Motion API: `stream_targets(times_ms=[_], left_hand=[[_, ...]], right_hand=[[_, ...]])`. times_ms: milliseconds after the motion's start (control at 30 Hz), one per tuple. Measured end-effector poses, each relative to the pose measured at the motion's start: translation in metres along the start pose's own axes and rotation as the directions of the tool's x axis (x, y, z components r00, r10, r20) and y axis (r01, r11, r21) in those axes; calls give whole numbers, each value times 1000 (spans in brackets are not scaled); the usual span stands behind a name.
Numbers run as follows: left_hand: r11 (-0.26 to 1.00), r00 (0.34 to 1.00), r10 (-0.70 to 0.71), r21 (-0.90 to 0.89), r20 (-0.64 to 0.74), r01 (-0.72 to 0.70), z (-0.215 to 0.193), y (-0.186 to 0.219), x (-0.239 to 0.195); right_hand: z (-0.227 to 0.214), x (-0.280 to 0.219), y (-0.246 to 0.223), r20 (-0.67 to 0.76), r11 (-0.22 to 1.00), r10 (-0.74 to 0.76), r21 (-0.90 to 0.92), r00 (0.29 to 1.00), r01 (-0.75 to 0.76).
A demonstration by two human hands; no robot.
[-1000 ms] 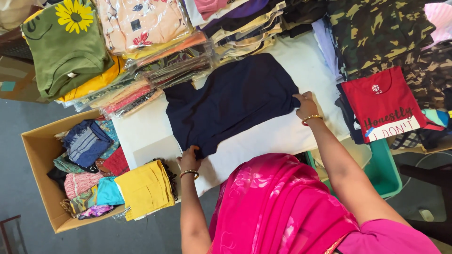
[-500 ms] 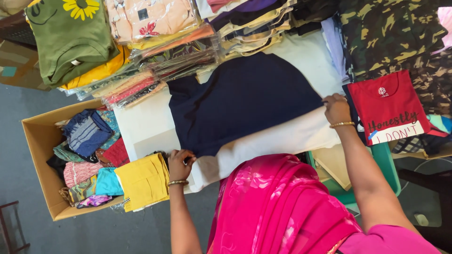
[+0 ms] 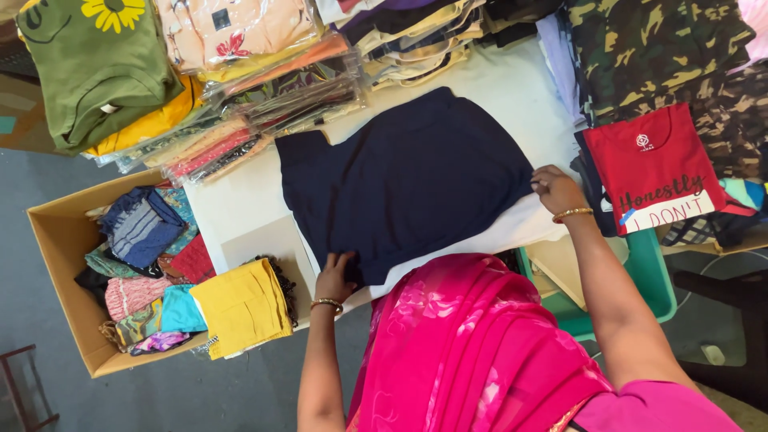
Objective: The person folds several pieces of clothing on a white table, including a yellow garment, a dark blue t-shirt, a pink t-shirt, a blue and black striped shirt, and a camouflage-patterned shirt. The person places the folded items into a cardboard box or onto a stack on the table.
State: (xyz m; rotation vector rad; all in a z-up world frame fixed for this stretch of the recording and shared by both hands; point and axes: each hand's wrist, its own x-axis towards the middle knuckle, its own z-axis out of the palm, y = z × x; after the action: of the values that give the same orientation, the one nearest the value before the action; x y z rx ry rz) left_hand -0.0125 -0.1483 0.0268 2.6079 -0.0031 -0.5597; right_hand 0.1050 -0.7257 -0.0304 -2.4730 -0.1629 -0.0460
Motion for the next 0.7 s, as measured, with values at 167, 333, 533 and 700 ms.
stream_targets(times_ms=[167,333,533,700], left_hand=[[992,971,-112,86,209,96,29,-72,43],[493,951,-240,-869,-193,-52,17,-114,86],[517,899,-437,-825,-26,228,66,-143,66],[524,881,-473,-812,-28,256,87,-134,33]], right_hand=[[9,30,10,228,910,309,212,923,-357],[54,80,49,65,935,219,272,973,-229],[43,75,14,105,958,247,120,963,-259],[68,57,76,129,925,353,97,927,-366]])
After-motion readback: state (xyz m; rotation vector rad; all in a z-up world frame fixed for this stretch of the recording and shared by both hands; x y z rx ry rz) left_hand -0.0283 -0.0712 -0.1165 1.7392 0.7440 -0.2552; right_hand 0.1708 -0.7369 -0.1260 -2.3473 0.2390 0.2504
